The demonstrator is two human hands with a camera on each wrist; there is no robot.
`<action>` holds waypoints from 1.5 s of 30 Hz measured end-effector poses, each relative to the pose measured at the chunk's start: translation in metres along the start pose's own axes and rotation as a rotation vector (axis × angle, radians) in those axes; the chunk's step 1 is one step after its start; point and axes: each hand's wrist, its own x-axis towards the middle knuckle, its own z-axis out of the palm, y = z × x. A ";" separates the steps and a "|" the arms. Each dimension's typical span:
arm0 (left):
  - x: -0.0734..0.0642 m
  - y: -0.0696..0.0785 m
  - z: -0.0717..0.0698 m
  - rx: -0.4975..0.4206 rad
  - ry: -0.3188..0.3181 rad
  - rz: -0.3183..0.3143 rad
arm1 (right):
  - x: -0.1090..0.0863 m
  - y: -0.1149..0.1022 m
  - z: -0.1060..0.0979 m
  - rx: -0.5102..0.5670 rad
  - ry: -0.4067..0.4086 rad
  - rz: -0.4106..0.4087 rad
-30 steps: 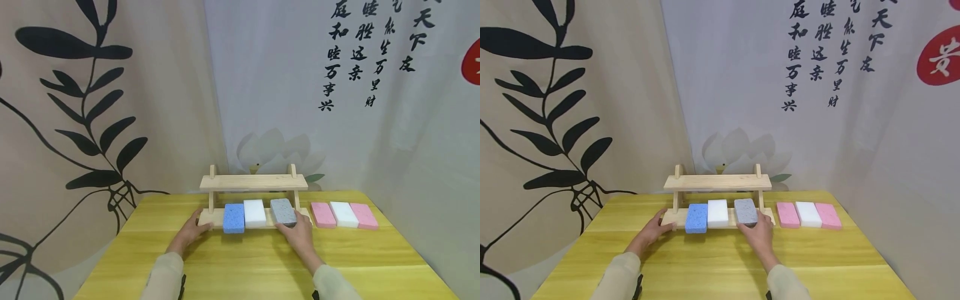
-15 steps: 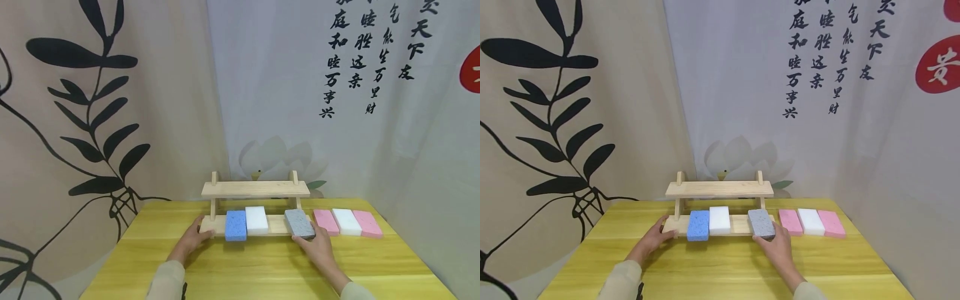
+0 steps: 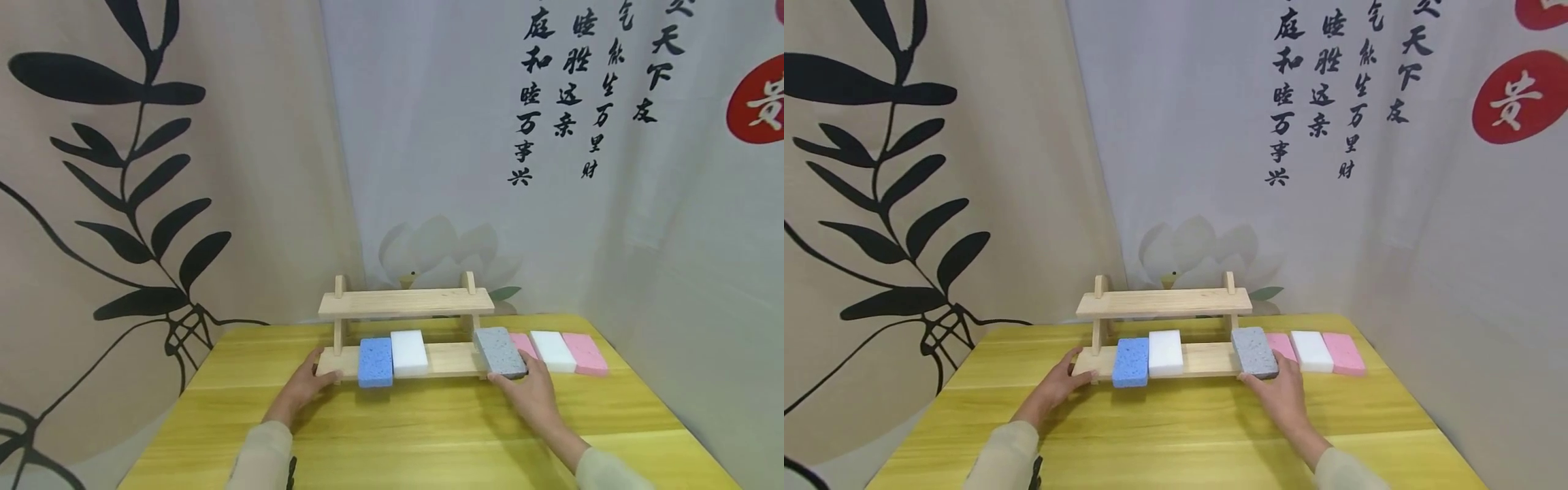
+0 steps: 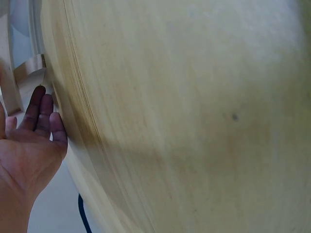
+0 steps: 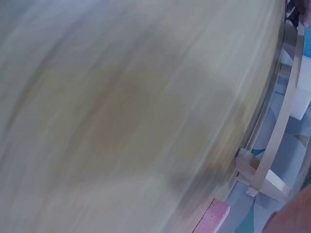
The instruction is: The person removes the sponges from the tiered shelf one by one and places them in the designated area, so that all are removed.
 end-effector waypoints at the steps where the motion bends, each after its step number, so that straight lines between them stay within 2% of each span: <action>1: 0.000 0.001 0.000 -0.003 0.002 -0.003 | 0.000 0.001 -0.003 0.002 0.001 0.005; 7: 0.003 0.006 -0.002 0.014 -0.002 0.005 | -0.001 0.012 -0.020 -0.009 -0.009 0.069; 14: 0.004 0.007 -0.004 0.047 0.005 -0.002 | -0.004 0.031 -0.031 -0.031 -0.011 0.074; 20: 0.004 0.007 -0.003 0.047 -0.001 -0.003 | -0.010 0.042 -0.034 -0.024 -0.024 0.092; 31: 0.000 0.008 -0.002 0.042 -0.005 0.002 | -0.013 0.060 -0.038 -0.077 -0.054 0.096; 45: 0.002 0.001 -0.001 0.040 0.007 -0.020 | -0.015 0.068 -0.037 -0.108 -0.115 0.179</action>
